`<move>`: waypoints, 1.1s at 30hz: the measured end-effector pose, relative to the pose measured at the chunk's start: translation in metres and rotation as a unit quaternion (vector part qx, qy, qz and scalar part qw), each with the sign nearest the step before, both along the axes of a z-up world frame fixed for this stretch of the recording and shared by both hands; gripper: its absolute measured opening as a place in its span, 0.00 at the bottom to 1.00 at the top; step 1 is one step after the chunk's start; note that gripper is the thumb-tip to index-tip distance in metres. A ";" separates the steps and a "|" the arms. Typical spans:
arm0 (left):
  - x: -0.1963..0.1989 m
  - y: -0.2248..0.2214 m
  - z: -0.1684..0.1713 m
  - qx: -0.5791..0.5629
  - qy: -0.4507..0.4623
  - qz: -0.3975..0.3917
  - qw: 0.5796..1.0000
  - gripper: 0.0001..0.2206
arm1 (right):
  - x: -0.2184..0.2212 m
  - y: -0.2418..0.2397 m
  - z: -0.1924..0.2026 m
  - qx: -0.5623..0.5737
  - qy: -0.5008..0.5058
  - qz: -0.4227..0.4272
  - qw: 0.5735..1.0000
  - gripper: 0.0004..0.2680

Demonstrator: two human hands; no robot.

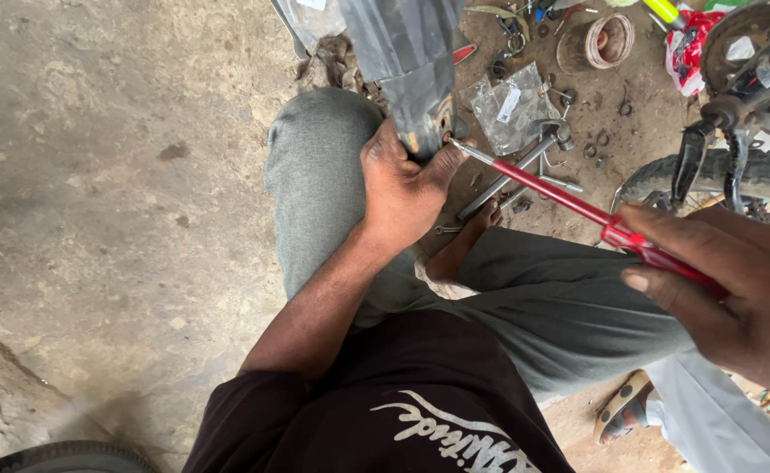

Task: The person repairs a plastic bicycle fender by using a screwdriver and pliers to tighten screws, remove debris, and apply a substance from a bottle to the mounting area while sitting on the floor.

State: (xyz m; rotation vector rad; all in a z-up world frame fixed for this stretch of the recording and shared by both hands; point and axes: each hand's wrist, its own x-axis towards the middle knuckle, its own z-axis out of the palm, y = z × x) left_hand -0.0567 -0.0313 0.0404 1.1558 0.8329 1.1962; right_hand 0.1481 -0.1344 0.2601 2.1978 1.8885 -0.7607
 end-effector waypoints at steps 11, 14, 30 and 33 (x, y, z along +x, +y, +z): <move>0.000 -0.002 0.003 0.039 0.053 0.017 0.998 0.11 | 0.013 -0.016 -0.024 -0.203 -0.023 -0.051 0.978 0.16; 0.000 0.003 0.002 0.004 -0.003 0.023 1.000 0.08 | 0.035 -0.006 -0.030 -0.151 0.380 -0.399 0.821 0.14; 0.002 0.002 -0.002 0.055 0.110 0.055 0.991 0.11 | 0.016 0.014 -0.026 -0.092 -0.382 0.411 0.823 0.19; 0.005 0.006 -0.003 -0.016 0.079 0.045 0.996 0.08 | 0.016 0.014 -0.017 0.270 -0.225 0.430 0.831 0.16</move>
